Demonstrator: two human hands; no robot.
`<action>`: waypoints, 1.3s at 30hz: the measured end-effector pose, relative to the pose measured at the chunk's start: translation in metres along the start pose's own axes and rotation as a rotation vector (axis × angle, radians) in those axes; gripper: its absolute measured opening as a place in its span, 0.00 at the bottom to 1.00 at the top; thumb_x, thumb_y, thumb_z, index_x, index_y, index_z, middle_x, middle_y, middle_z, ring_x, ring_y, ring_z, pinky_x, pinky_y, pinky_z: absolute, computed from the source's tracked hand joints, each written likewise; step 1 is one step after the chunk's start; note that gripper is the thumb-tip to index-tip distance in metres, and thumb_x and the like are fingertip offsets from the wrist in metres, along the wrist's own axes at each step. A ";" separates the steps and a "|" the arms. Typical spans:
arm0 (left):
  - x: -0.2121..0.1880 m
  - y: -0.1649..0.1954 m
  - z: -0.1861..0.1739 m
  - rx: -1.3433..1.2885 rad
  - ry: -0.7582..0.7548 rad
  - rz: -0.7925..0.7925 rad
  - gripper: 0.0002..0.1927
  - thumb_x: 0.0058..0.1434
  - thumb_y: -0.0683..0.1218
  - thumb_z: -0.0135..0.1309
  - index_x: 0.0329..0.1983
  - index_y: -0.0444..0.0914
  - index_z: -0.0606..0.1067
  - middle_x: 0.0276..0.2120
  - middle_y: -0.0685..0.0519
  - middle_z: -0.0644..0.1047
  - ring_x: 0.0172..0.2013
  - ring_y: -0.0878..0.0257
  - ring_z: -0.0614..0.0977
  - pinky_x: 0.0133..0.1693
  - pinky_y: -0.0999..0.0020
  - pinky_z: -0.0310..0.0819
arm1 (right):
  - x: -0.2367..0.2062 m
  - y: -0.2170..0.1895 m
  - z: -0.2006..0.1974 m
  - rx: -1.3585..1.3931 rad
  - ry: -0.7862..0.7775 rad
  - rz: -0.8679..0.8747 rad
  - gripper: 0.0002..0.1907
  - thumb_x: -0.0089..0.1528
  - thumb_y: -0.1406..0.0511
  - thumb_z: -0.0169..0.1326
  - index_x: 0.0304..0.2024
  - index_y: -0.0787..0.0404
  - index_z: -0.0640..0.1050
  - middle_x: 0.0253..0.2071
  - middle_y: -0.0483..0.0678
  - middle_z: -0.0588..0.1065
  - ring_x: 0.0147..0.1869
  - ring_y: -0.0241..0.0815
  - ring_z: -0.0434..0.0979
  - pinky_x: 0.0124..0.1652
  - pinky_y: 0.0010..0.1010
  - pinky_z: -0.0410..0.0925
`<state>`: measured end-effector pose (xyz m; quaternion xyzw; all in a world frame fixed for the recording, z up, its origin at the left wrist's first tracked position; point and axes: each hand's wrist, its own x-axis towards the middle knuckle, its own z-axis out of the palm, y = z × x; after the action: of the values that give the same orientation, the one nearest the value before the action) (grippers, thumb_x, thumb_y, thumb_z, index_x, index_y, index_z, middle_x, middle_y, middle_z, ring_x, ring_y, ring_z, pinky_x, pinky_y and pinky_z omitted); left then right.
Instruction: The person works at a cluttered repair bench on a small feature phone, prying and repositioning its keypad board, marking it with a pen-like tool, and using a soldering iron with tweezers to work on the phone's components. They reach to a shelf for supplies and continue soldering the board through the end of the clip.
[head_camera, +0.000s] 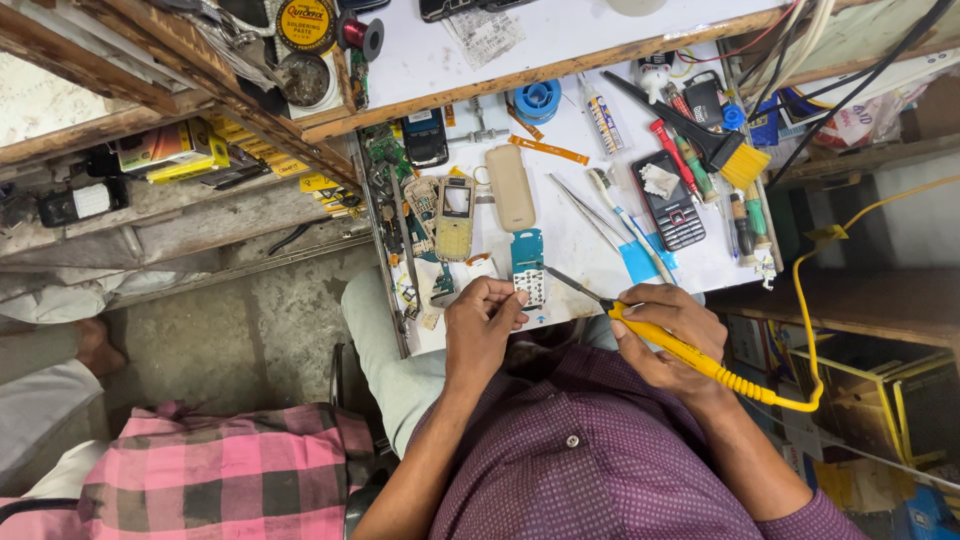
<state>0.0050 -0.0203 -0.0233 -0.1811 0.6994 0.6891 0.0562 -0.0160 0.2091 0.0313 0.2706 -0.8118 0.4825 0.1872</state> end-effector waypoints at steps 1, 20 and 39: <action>0.000 0.000 0.000 0.002 0.000 -0.002 0.08 0.64 0.40 0.59 0.40 0.28 0.76 0.30 0.48 0.82 0.28 0.66 0.85 0.30 0.74 0.81 | 0.000 0.000 0.000 -0.007 0.000 -0.002 0.09 0.57 0.72 0.65 0.37 0.66 0.77 0.40 0.56 0.80 0.44 0.46 0.84 0.45 0.32 0.78; 0.000 0.003 0.000 0.046 0.003 -0.023 0.08 0.64 0.41 0.59 0.40 0.29 0.77 0.30 0.48 0.82 0.28 0.66 0.85 0.30 0.74 0.81 | 0.000 0.003 0.001 0.002 0.007 -0.014 0.08 0.58 0.72 0.65 0.37 0.66 0.77 0.40 0.56 0.80 0.44 0.46 0.84 0.45 0.32 0.78; 0.000 0.003 0.001 0.018 0.000 -0.018 0.07 0.64 0.40 0.59 0.40 0.29 0.77 0.31 0.48 0.82 0.28 0.66 0.85 0.30 0.74 0.81 | 0.001 0.002 0.000 0.017 -0.006 -0.009 0.08 0.58 0.72 0.65 0.37 0.65 0.77 0.40 0.55 0.80 0.44 0.46 0.84 0.44 0.32 0.78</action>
<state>0.0043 -0.0195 -0.0203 -0.1870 0.7039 0.6822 0.0639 -0.0181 0.2100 0.0306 0.2773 -0.8069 0.4878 0.1847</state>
